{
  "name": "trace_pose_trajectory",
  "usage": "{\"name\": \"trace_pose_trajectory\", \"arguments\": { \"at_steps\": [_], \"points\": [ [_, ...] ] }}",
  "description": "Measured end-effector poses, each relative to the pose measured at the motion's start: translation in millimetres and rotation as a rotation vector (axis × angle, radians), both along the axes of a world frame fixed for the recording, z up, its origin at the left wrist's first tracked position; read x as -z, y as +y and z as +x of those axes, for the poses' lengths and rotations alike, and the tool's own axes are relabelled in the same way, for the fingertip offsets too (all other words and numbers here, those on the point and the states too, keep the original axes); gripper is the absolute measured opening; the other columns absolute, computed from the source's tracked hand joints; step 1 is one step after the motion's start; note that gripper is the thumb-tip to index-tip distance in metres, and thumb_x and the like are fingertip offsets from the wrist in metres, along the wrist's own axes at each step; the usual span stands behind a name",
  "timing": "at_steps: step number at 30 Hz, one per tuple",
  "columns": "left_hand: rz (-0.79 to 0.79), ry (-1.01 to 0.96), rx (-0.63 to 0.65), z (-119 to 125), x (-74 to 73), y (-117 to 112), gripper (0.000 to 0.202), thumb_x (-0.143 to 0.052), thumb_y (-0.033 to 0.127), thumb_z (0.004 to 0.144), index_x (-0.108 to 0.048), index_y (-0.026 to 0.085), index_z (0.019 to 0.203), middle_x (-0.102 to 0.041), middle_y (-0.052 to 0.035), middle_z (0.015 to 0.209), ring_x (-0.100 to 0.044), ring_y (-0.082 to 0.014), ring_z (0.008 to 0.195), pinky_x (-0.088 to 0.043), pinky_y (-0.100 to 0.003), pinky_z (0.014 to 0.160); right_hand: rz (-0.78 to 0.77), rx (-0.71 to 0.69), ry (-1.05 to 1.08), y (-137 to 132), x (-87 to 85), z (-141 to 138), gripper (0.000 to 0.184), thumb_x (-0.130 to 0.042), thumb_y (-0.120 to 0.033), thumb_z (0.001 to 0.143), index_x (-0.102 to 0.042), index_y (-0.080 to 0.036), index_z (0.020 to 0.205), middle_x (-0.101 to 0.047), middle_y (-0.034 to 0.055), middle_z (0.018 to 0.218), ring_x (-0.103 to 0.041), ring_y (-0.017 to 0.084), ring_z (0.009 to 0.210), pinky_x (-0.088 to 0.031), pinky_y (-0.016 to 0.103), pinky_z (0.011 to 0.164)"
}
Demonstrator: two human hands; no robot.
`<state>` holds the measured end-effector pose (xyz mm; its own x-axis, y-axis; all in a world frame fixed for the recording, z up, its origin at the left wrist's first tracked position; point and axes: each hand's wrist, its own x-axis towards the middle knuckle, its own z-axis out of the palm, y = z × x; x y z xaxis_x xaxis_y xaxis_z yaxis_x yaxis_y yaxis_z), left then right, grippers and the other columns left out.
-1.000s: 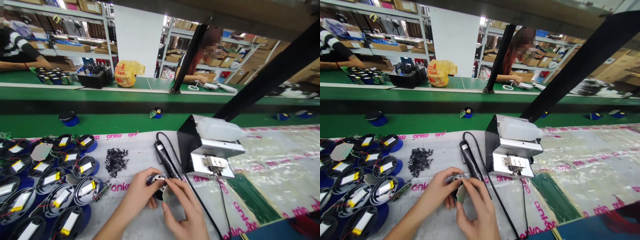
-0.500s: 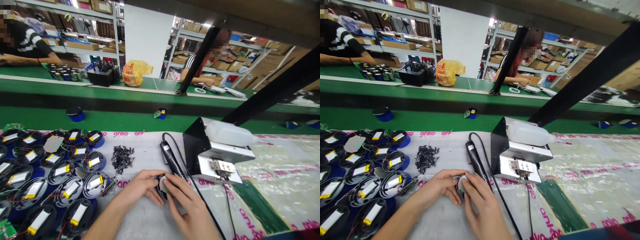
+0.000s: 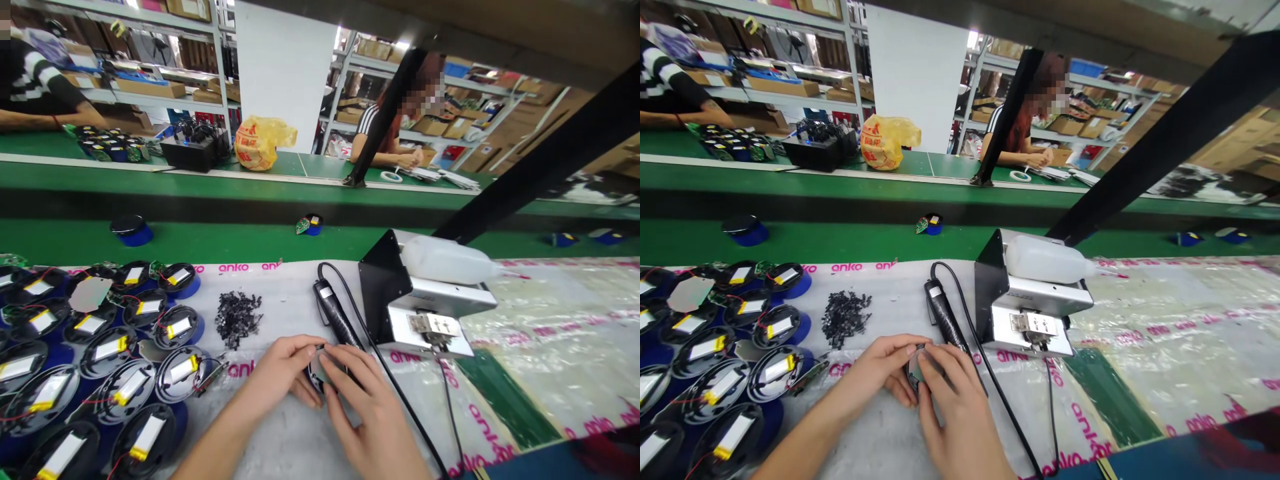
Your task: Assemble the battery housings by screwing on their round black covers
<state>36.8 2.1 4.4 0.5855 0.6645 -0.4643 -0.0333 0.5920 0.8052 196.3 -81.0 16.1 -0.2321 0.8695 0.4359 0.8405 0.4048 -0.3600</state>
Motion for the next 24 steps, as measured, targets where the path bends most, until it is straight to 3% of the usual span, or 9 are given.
{"name": "trace_pose_trajectory", "arguments": {
  "at_steps": [3, 7, 15, 24],
  "points": [
    [0.041, 0.016, -0.018, 2, 4.6, -2, 0.067, -0.073, 0.061, 0.075, -0.071, 0.011, 0.120, -0.077, -0.0038, 0.062, -0.071, -0.0168, 0.046, -0.056, -0.022, 0.045, -0.025, 0.026, -0.034, -2, -2.3, -1, 0.038, -0.051, -0.011, 0.097, -0.062, -0.019, 0.132, -0.059, 0.0148, 0.131, -0.057, 0.030, 0.119, -0.059, 0.048, 0.092],
    [0.077, 0.027, -0.032, 2, 6.1, -6, 0.064, -0.070, 0.059, 0.080, -0.069, 0.011, 0.123, -0.077, -0.0030, 0.064, -0.072, -0.0166, 0.048, -0.056, -0.022, 0.046, -0.010, 0.071, 0.014, -3, -2.0, -2, 0.033, -0.049, -0.010, 0.098, -0.066, -0.019, 0.125, -0.064, 0.0137, 0.116, -0.062, 0.027, 0.104, -0.060, 0.042, 0.083],
    [0.105, 0.050, -0.031, 1, 0.6, -7, 0.052, -0.075, 0.048, 0.079, -0.072, 0.014, 0.118, -0.080, -0.0040, 0.078, -0.069, -0.0130, 0.045, -0.055, -0.021, 0.046, 0.000, 0.073, 0.058, 0, -2.8, 0, 0.025, -0.055, -0.011, 0.097, -0.066, -0.017, 0.119, -0.071, 0.0089, 0.110, -0.064, 0.026, 0.099, -0.059, 0.040, 0.086],
    [0.112, 0.107, -0.100, 7, 3.7, -12, 0.058, -0.075, 0.047, 0.078, -0.071, 0.009, 0.120, -0.077, -0.0040, 0.066, -0.064, -0.0134, 0.039, -0.052, -0.022, 0.041, -0.013, 0.062, 0.011, -1, -3.4, 2, 0.027, -0.055, -0.012, 0.097, -0.068, -0.013, 0.121, -0.071, 0.0121, 0.109, -0.064, 0.028, 0.102, -0.062, 0.042, 0.086]
  ]
}}
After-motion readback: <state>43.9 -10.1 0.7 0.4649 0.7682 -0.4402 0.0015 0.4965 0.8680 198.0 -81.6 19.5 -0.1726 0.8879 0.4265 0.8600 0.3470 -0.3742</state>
